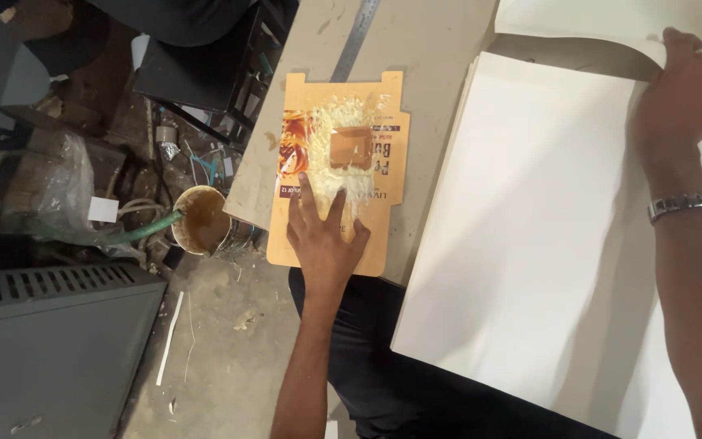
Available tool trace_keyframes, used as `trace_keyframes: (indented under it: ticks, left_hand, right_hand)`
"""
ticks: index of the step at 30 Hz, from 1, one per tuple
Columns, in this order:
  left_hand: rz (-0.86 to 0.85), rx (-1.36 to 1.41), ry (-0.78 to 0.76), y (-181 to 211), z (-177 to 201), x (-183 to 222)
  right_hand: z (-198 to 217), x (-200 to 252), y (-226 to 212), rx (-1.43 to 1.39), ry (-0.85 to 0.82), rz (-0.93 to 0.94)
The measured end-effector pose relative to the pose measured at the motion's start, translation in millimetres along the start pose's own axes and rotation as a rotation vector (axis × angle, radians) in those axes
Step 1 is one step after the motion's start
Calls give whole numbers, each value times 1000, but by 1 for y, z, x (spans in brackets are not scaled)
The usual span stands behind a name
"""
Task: Align and press white paper sheets onto cardboard templates on a manufacturing workspace.
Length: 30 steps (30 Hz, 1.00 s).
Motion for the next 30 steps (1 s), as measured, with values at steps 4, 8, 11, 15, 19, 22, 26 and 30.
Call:
trace_keyframes:
  ticks: [4, 8, 11, 15, 19, 22, 26, 30]
  left_hand:
    - [17, -103, -29, 2, -5, -4]
    - [-14, -157, -20, 2, -8, -4]
    - [-39, -95, 6, 3, -3, -1]
    - [-67, -139, 75, 5, 13, 5]
    - [-117, -222, 71, 12, 23, 15]
    - [-124, -188, 23, 13, 28, 20]
    - [21, 366, -10, -7, 36, 23]
    - [608, 1328, -455, -7, -16, 43]
  right_hand:
    - [3, 0, -3, -66, -12, 6]
    - [7, -3, -5, -109, -17, -9]
    - [-7, 1, 2, -104, -25, -21]
    - [-19, 4, 9, -63, -37, -41]
    - [-8, 1, 4, -114, -3, -3]
    - [5, -7, -6, -136, 18, 58]
    - [-16, -6, 11, -258, 1, -22]
    - [21, -27, -17, 80, 154, 118]
Point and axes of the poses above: each hand's wrist, its own x-axis away from the middle knuckle, its own z-axis out of the back of the hand, y = z × x, the point moved 10 cm from there along -x, towards the middle knuckle, and after that the axes turned 9 degrees about z, right-handed, at the moved point
